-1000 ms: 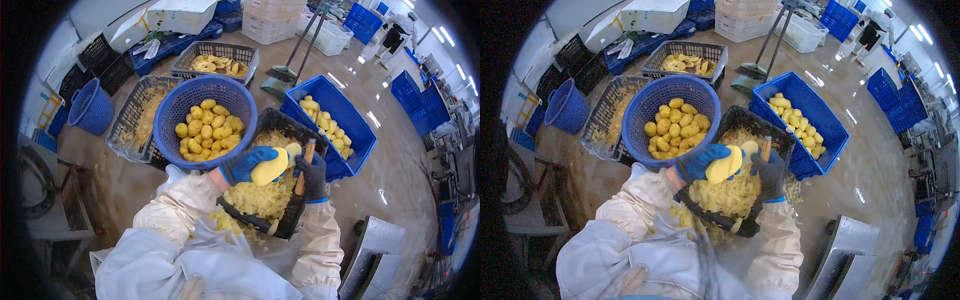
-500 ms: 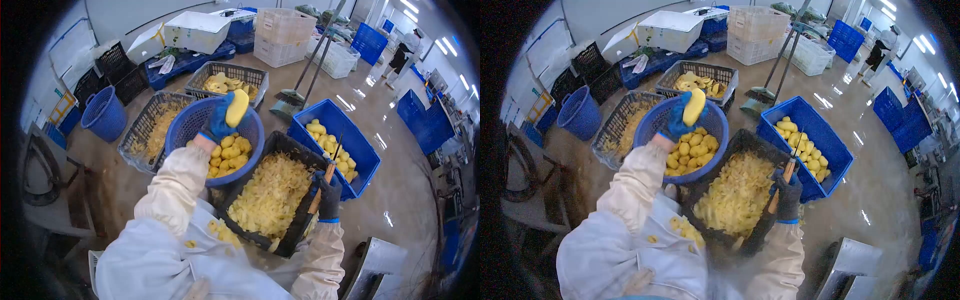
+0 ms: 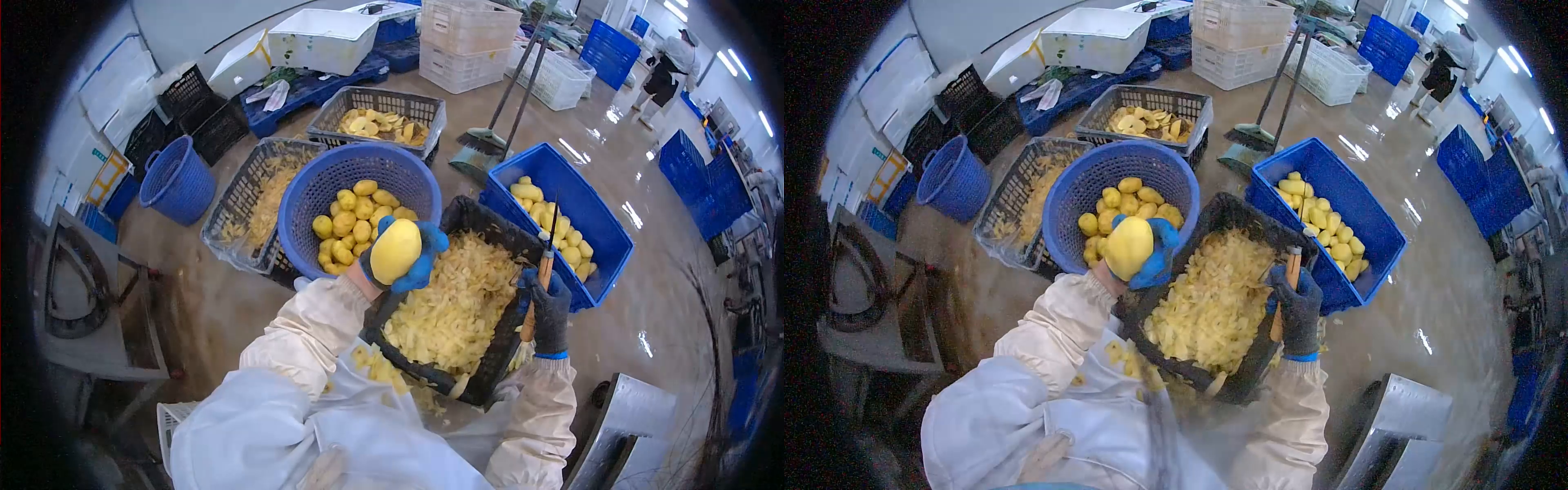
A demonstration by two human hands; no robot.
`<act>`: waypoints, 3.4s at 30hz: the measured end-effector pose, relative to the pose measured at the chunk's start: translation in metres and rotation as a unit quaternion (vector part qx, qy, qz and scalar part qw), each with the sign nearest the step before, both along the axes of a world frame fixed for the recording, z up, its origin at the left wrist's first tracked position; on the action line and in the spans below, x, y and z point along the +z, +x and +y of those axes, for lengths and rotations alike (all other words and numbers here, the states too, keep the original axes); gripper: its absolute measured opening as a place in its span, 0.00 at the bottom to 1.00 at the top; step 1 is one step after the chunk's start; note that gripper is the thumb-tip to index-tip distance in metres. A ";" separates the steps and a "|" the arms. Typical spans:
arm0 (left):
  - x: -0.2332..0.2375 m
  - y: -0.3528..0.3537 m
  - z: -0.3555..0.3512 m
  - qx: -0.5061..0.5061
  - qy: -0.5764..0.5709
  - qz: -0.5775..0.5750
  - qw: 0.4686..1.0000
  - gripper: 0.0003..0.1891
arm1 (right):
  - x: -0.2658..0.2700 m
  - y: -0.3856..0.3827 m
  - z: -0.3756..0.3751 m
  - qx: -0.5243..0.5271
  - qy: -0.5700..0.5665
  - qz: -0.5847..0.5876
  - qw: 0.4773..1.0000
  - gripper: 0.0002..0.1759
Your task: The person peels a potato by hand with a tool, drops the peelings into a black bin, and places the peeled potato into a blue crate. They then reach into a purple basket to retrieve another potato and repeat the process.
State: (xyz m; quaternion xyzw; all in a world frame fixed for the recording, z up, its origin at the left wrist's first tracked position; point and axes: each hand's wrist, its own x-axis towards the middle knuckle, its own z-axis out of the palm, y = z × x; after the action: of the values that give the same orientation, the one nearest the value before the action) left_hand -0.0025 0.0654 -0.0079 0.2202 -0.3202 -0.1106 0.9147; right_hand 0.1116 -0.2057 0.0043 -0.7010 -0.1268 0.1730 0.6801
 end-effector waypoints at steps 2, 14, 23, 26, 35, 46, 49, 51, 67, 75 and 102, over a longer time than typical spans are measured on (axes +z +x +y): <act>-0.003 0.000 -0.003 -0.008 -0.017 0.024 1.000 0.39 | 0.002 -0.001 -0.002 0.003 0.003 0.002 1.000 0.10; -0.018 0.026 -0.035 0.071 -0.113 0.378 0.916 0.35 | 0.015 -0.019 -0.001 -0.026 -0.049 -0.014 0.998 0.11; 0.022 0.009 -0.057 0.382 0.419 0.014 0.823 0.29 | 0.002 -0.047 0.013 0.043 -0.170 -0.362 0.916 0.15; 0.015 0.017 -0.050 0.112 0.013 0.228 0.967 0.34 | 0.003 -0.051 0.011 0.064 -0.210 -0.394 0.892 0.16; -0.009 0.016 -0.047 0.143 0.050 0.242 0.958 0.36 | 0.011 -0.060 0.014 0.047 -0.286 -0.455 0.842 0.16; 0.005 0.015 -0.051 0.161 0.041 0.279 0.946 0.34 | 0.003 -0.052 0.015 0.029 -0.280 -0.489 0.826 0.17; 0.004 0.017 -0.049 0.150 0.008 0.316 0.937 0.32 | -0.005 -0.047 0.017 0.007 -0.274 -0.500 0.821 0.17; -0.002 0.017 -0.048 0.118 -0.037 0.306 0.944 0.29 | -0.006 -0.043 0.019 0.017 -0.247 -0.484 0.839 0.17; -0.022 0.021 -0.037 0.302 0.289 0.215 0.883 0.26 | -0.022 -0.030 0.032 0.047 -0.304 -0.424 0.852 0.20; -0.020 0.027 -0.042 0.182 0.036 0.360 0.914 0.24 | -0.029 -0.023 0.039 0.050 -0.324 -0.374 0.867 0.22; -0.026 0.024 -0.048 0.167 0.157 0.338 0.913 0.24 | -0.024 -0.020 0.024 -0.044 -0.472 -0.477 0.740 0.19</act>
State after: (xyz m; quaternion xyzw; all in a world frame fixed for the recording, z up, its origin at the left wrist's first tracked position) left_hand 0.0215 0.0176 -0.0337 0.3608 0.0715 -0.0733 0.9270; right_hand 0.0912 -0.1818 -0.0201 -0.9280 -0.3061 -0.1761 0.1190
